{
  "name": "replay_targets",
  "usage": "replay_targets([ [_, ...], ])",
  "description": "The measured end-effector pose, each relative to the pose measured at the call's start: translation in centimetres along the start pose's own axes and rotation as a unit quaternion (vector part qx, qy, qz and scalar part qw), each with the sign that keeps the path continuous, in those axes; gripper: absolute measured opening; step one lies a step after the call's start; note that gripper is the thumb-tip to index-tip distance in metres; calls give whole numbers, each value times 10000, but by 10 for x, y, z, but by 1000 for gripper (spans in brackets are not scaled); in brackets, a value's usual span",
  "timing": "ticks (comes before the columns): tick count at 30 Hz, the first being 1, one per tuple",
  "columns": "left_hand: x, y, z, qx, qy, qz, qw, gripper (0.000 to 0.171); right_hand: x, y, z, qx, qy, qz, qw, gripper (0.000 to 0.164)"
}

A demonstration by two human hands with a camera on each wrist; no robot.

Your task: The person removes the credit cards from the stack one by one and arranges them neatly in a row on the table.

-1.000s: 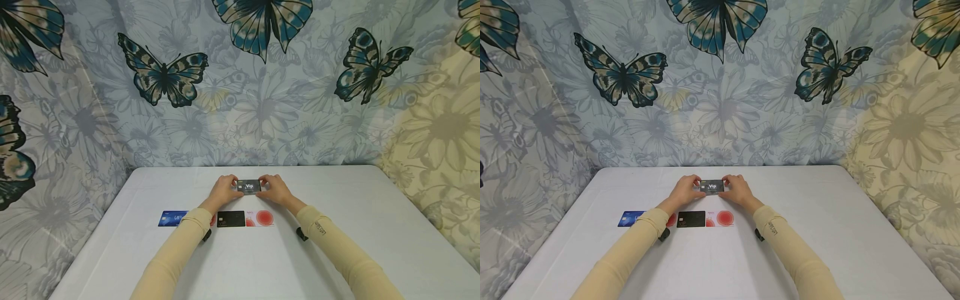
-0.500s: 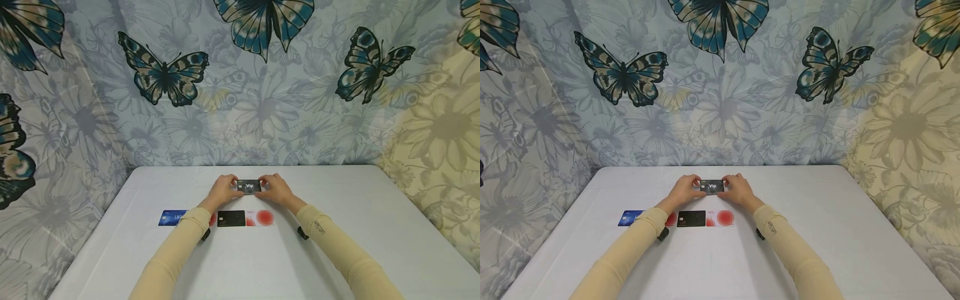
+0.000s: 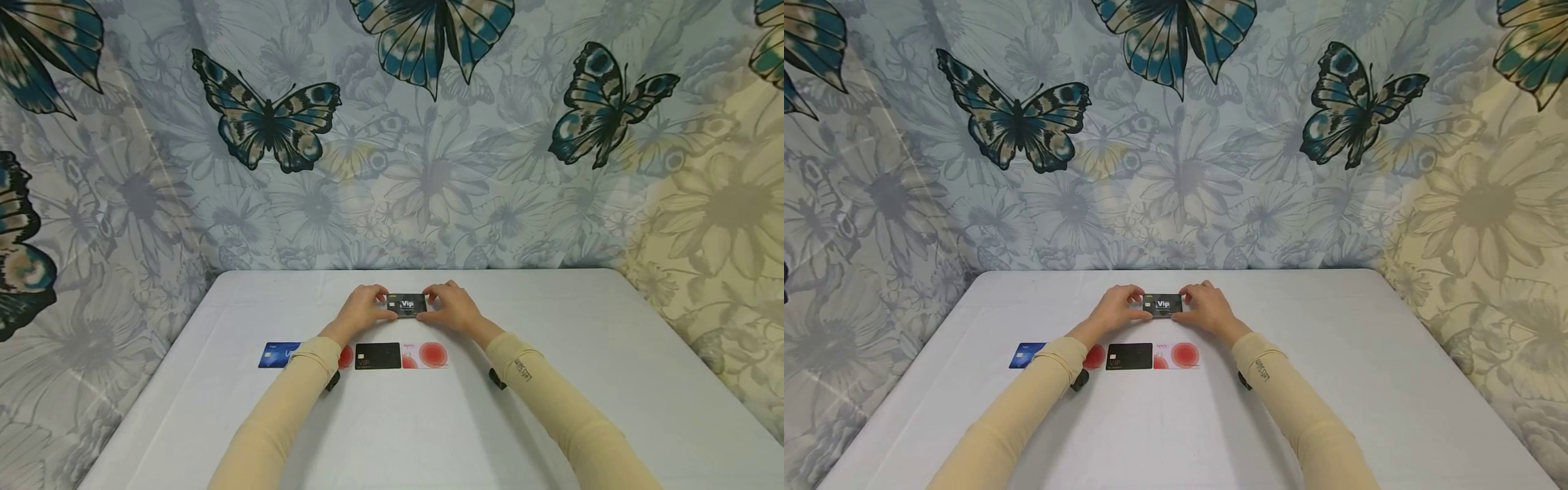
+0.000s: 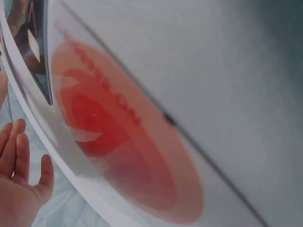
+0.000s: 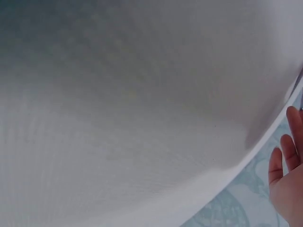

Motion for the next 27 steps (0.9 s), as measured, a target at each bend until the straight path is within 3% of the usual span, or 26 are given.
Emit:
replay_targets([
  [11, -4, -1, 2, 173, 19, 260, 9995, 54, -2, 0, -5, -371, 161, -139, 9991, 57],
  [19, -2, -2, 4, 251, -52, 525, 9983, 63, -1, -1, -7, -480, -103, -144, 9987, 58],
  [23, 1, -3, 5, 456, -381, 564, 9966, 71, -1, -1, -5, -504, -88, -157, 9986, 57],
  [27, -1, -1, 1, 313, -645, 707, 9949, 73, -2, 0, -3, -479, -141, -204, 9985, 58],
])
Point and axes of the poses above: each hand's wrist, its own y-axis away from the middle knuckle, its own x-axis out of the palm, z = x × y, the point moved 1 cm from there along -y, towards the middle knuckle, and after that the axes turned 3 degrees about -z, right-handed, at the moved point
